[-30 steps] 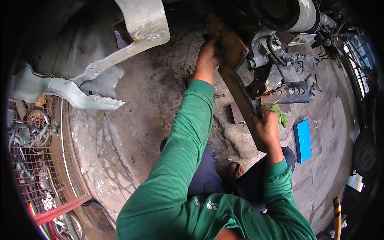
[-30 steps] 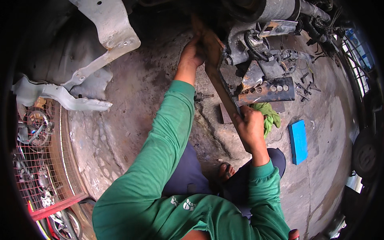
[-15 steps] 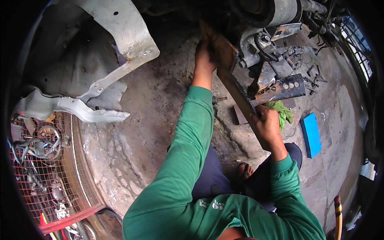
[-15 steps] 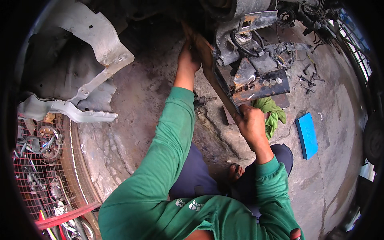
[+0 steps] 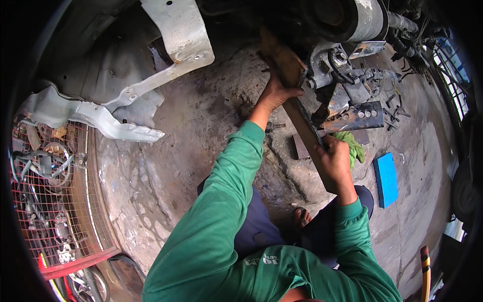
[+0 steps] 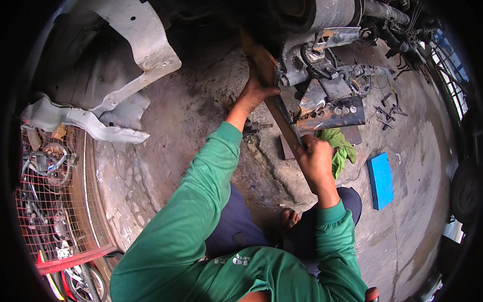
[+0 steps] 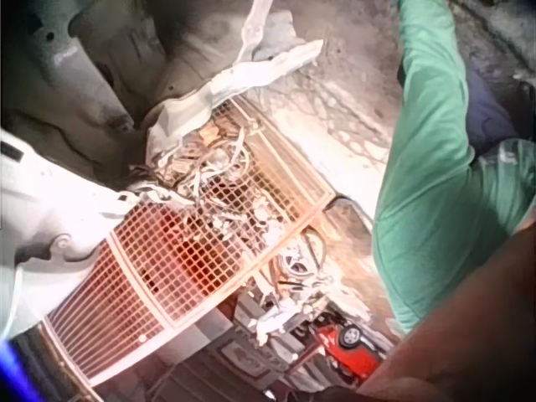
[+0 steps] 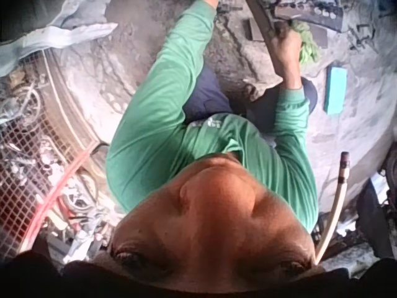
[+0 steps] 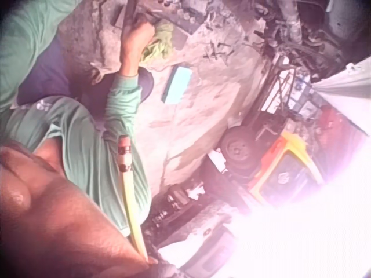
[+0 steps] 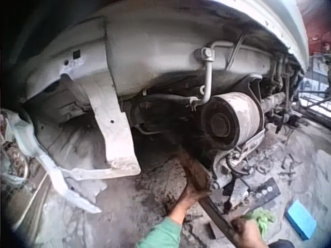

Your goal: The person works under the hood of a white car, handling engine components and tools. They remove and reposition parts, use a metal bar to adjust components, and move around the workspace to access different areas of the engine bay.

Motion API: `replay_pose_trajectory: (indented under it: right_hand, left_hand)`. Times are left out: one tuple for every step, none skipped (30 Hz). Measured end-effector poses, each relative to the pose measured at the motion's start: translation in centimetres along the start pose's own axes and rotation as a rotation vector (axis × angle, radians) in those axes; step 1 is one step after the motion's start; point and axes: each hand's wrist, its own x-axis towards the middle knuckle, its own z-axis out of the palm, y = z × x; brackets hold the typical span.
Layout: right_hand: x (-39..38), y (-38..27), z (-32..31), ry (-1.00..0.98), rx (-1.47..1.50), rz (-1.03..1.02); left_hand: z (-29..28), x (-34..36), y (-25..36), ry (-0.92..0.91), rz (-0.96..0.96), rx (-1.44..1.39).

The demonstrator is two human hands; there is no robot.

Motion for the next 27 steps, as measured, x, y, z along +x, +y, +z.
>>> replay_pose_trajectory:
  right_hand:
    - [0.0, -0.1, 0.0, 0.002, -0.006, -0.002]
    - [-0.1, 0.0, 0.1, 0.003, -0.011, -0.004]
    - [-0.1, -0.1, 0.3, 0.001, -0.011, -0.006]
    - [-0.1, -0.2, 0.3, -0.020, -0.021, 0.018]
    - [0.0, -0.4, 0.2, -0.040, -0.031, 0.043]
    - [-0.2, -0.5, -0.1, -0.051, -0.042, 0.081]
    - [-0.2, -0.5, -0.2, -0.045, -0.066, 0.062]
    - [0.0, -0.4, -0.4, -0.038, -0.091, 0.046]
    - [-0.1, -0.4, -0.3, -0.029, -0.102, 0.038]
    - [-0.1, -0.3, -0.1, -0.017, -0.122, 0.011]
    - [0.1, -0.4, 0.0, -0.017, -0.111, -0.005]
    - [0.1, -0.4, 0.1, -0.012, -0.097, -0.009]
    - [-0.1, -0.1, 0.2, -0.005, -0.085, -0.005]
    - [-0.1, 0.3, 0.5, 0.007, -0.101, -0.027]
    - [-0.1, 0.6, 0.6, 0.001, -0.106, -0.026]
    - [0.0, 0.6, 0.6, -0.005, -0.125, -0.041]
    - [0.2, 0.5, 0.6, -0.012, -0.142, -0.057]
    - [0.1, 0.7, 0.4, -0.010, -0.144, -0.041]
    - [0.1, 0.8, 0.2, -0.006, -0.141, -0.028]
    - [0.0, 1.1, 0.2, -0.020, -0.170, 0.011]
    - [0.1, 1.2, 0.5, -0.015, -0.184, 0.017]
    - [0.0, 1.3, 0.6, 0.000, -0.171, -0.003]
    - [-0.1, 1.4, 0.6, 0.015, -0.160, -0.023]
    - [-0.2, 1.4, 0.7, 0.018, -0.149, -0.020]
    - [-0.2, 1.3, 0.8, 0.021, -0.138, -0.019]
    - [-0.3, 1.2, 0.9, 0.022, -0.129, -0.020]
    - [-0.4, 1.2, 0.9, 0.024, -0.124, -0.016]
  left_hand:
    - [0.0, 0.0, 0.0, 0.007, 0.023, 0.034]
    - [0.1, 0.0, -0.1, 0.014, 0.045, 0.068]
    - [-0.1, -0.1, -0.2, 0.024, 0.063, 0.107]
    - [-0.3, 0.1, -0.3, 0.036, 0.083, 0.176]
    - [-0.4, 0.0, -0.5, 0.050, 0.086, 0.181]
    - [0.0, 0.1, -0.3, 0.049, 0.087, 0.182]
    - [0.4, 0.2, -0.1, 0.047, 0.088, 0.182]
    - [0.9, 0.1, 0.1, 0.072, 0.089, 0.149]
    - [0.7, 0.1, -0.2, 0.083, 0.095, 0.187]
    - [0.5, 0.3, -0.4, 0.089, 0.102, 0.225]
    - [0.3, 0.5, -0.6, 0.093, 0.110, 0.263]
    - [0.2, 0.5, -0.7, 0.119, 0.118, 0.288]
    - [0.1, 0.4, -0.6, 0.092, 0.093, 0.258]
    - [-0.1, 0.5, -0.4, 0.065, 0.066, 0.230]
    - [-0.4, 0.6, -0.3, 0.043, 0.037, 0.205]
    - [-0.6, 0.8, -1.0, 0.062, 0.066, 0.163]
    - [-0.7, 1.0, -1.6, 0.083, 0.093, 0.122]
    - [-0.4, 0.9, -1.7, 0.072, 0.090, 0.120]
    - [0.3, 0.8, -1.2, 0.042, 0.083, 0.100]
    - [0.6, 0.8, -1.4, 0.032, 0.069, 0.065]
    - [0.4, 0.7, -1.4, 0.031, 0.056, 0.042]
    - [0.4, 0.6, -1.5, 0.018, 0.034, 0.019]
    - [0.3, 0.6, -1.5, 0.008, 0.013, -0.004]
    - [0.1, 0.7, -1.6, 0.039, 0.006, 0.060]
    - [-0.3, 0.9, -1.6, 0.028, 0.058, 0.101]
    - [-0.4, 0.6, -1.9, 0.026, 0.063, 0.065]
    - [0.1, 0.5, -1.3, 0.031, 0.074, 0.024]
